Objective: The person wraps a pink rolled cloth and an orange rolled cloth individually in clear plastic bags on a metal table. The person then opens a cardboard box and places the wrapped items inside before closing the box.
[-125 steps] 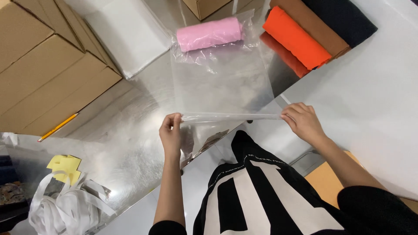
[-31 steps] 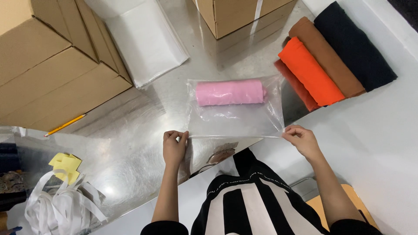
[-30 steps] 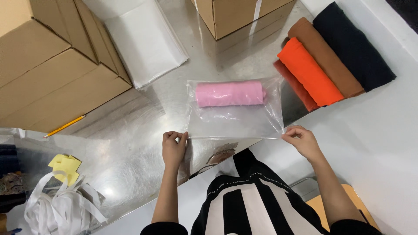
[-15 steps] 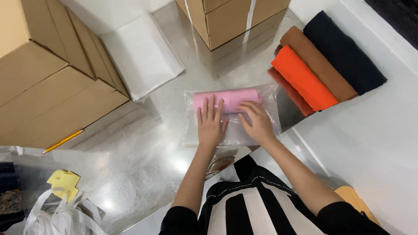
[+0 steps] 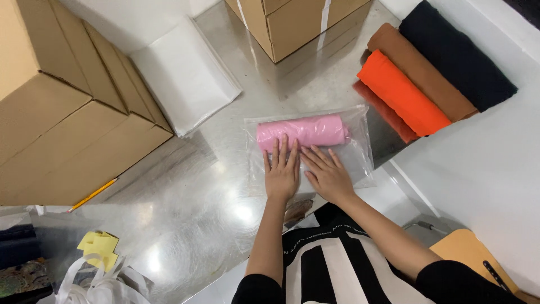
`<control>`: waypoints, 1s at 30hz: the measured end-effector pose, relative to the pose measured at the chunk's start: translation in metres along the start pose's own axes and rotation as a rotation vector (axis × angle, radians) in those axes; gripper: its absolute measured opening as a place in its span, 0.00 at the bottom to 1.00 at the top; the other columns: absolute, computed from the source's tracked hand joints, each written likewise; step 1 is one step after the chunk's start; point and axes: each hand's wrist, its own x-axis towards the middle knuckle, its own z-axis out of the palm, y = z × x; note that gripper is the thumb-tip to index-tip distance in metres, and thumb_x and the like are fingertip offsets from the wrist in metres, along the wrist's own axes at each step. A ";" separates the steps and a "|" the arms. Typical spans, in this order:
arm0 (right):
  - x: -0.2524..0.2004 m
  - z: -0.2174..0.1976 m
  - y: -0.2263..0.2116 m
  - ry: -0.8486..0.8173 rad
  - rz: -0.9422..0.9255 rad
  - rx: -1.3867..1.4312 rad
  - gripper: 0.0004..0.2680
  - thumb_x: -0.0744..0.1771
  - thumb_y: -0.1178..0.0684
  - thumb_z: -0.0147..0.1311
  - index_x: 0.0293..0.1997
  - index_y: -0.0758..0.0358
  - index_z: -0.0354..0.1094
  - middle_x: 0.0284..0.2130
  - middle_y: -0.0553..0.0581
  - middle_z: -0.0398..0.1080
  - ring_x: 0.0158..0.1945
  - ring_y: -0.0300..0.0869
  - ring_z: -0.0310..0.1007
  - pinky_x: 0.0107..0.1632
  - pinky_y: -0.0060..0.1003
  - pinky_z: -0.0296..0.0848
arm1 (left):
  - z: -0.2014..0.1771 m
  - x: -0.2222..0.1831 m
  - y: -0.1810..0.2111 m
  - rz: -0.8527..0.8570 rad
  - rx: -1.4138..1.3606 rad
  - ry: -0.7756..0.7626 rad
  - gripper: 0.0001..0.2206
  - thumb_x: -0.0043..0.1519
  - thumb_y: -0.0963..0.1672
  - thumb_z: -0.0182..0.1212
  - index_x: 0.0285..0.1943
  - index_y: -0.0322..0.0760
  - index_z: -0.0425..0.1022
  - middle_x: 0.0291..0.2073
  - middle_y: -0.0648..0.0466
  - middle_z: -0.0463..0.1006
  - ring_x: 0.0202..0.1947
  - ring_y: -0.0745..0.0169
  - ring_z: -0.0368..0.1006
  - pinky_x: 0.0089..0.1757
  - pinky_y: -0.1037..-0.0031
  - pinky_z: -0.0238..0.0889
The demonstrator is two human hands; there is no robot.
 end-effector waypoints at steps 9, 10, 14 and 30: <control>-0.014 -0.013 -0.005 -0.044 0.185 -0.081 0.19 0.75 0.38 0.37 0.79 0.37 0.54 0.78 0.38 0.52 0.81 0.38 0.45 0.78 0.61 0.33 | -0.002 0.005 -0.010 -0.295 -0.043 0.082 0.30 0.75 0.50 0.41 0.87 0.54 0.39 0.85 0.45 0.35 0.83 0.38 0.29 0.73 0.42 0.32; -0.017 -0.013 -0.004 -0.046 0.188 -0.081 0.19 0.75 0.38 0.37 0.79 0.37 0.54 0.78 0.38 0.52 0.81 0.38 0.45 0.78 0.61 0.33 | 0.002 0.005 -0.012 -0.294 -0.044 0.079 0.30 0.75 0.50 0.41 0.87 0.54 0.39 0.85 0.45 0.35 0.83 0.38 0.29 0.73 0.42 0.32; -0.026 -0.017 -0.001 -0.035 0.248 -0.094 0.20 0.74 0.38 0.37 0.79 0.37 0.54 0.78 0.37 0.54 0.81 0.38 0.47 0.78 0.61 0.34 | 0.003 0.005 -0.019 -0.369 -0.137 0.177 0.36 0.73 0.53 0.47 0.87 0.41 0.37 0.84 0.36 0.36 0.83 0.38 0.34 0.74 0.47 0.36; -0.069 -0.040 0.040 0.064 0.567 -0.125 0.19 0.75 0.40 0.38 0.80 0.38 0.55 0.79 0.38 0.52 0.84 0.39 0.40 0.77 0.67 0.24 | -0.006 0.003 -0.024 -0.392 -0.128 0.120 0.40 0.73 0.56 0.44 0.85 0.28 0.33 0.84 0.40 0.39 0.84 0.45 0.32 0.76 0.53 0.29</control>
